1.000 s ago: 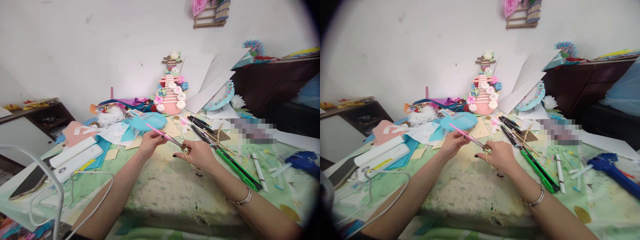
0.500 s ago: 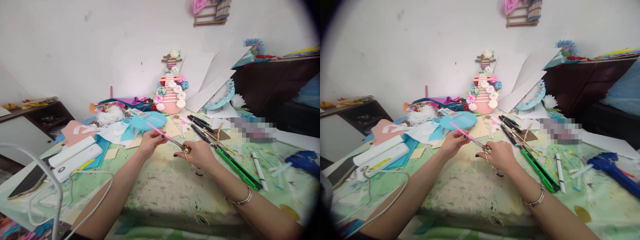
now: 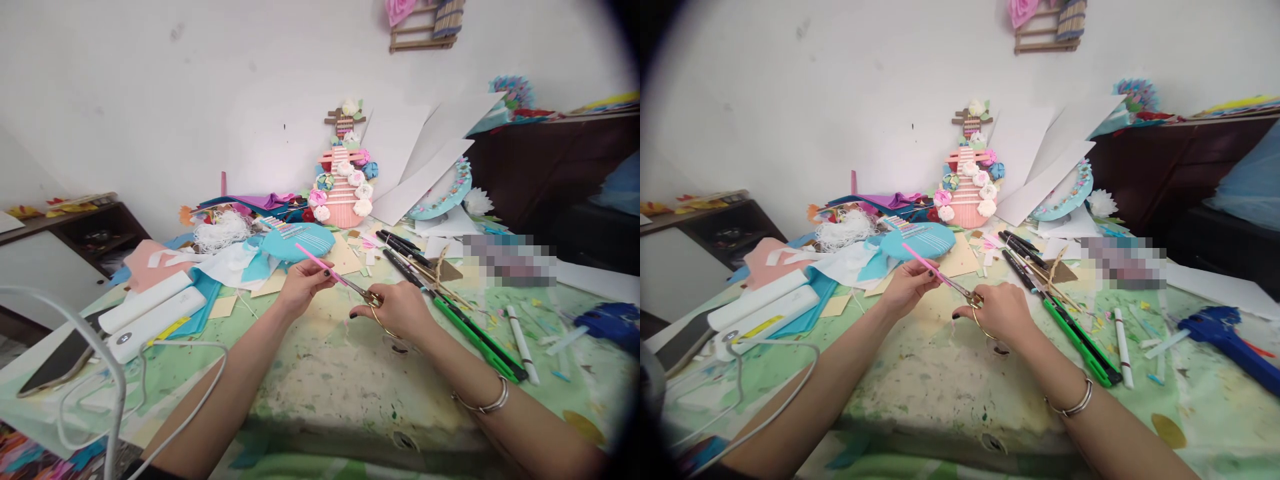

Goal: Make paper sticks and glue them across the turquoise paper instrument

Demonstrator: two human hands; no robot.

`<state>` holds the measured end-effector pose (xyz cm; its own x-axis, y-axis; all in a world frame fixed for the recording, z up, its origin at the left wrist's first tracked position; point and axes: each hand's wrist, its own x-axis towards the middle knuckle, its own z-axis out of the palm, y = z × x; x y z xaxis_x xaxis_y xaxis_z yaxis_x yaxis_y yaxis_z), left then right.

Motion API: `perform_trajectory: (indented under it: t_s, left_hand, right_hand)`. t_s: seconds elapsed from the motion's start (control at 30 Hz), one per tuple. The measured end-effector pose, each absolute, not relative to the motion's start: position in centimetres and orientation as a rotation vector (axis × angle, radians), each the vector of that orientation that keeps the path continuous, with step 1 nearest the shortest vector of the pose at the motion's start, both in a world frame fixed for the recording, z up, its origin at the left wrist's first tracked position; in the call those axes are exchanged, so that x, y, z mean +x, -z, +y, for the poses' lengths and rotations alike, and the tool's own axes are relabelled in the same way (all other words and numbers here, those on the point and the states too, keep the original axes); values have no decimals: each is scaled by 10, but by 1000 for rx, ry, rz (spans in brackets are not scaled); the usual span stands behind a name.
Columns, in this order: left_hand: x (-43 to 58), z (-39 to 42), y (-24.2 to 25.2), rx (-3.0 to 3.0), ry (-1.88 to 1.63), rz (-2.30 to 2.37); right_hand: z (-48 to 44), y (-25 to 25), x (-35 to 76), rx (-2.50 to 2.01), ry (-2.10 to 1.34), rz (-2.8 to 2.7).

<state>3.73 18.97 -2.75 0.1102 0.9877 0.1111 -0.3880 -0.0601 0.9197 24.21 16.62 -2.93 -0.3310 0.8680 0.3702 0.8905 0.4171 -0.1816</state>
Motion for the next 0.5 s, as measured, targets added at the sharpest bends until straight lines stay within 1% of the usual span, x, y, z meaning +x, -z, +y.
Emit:
perform_trajectory:
  t_s: [0.5]
  left_hand:
    - [39,188,28,1030,-1314,772]
  right_hand:
    - [163,27,240,-1481,71,-2299]
